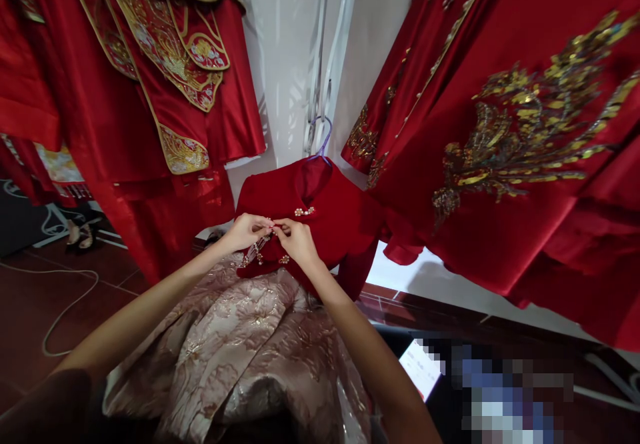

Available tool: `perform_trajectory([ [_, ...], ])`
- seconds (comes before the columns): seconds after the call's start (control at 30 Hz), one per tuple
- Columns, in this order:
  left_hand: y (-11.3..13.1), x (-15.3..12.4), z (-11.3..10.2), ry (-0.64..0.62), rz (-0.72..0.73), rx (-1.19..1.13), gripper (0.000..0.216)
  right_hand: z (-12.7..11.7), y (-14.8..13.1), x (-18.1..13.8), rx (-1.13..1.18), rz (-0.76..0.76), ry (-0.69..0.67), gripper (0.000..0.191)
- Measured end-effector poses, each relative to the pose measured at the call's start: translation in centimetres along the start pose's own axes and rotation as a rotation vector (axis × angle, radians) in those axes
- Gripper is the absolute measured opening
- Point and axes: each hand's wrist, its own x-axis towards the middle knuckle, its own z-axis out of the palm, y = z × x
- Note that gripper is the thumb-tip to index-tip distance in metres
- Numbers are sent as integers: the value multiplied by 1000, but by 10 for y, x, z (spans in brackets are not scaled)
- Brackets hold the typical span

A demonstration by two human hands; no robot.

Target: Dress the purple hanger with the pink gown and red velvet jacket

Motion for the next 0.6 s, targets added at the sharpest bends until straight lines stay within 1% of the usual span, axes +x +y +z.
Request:
perform_trajectory([
  [0.23,10,-1,-4,-9,29,191,23,1,0,-2,-107,-62,6,22],
  [0.43,18,-2,-6,-6,77,385,27,4,2,-2,-73,-45,-12,22],
  [0.53,19,-2,-6,-5,69,390,26,5,3,-1,-62,-33,1,20],
  [0.6,16,-2,-4,6,50,315,24,5,4,-1,-32,-7,22,18],
])
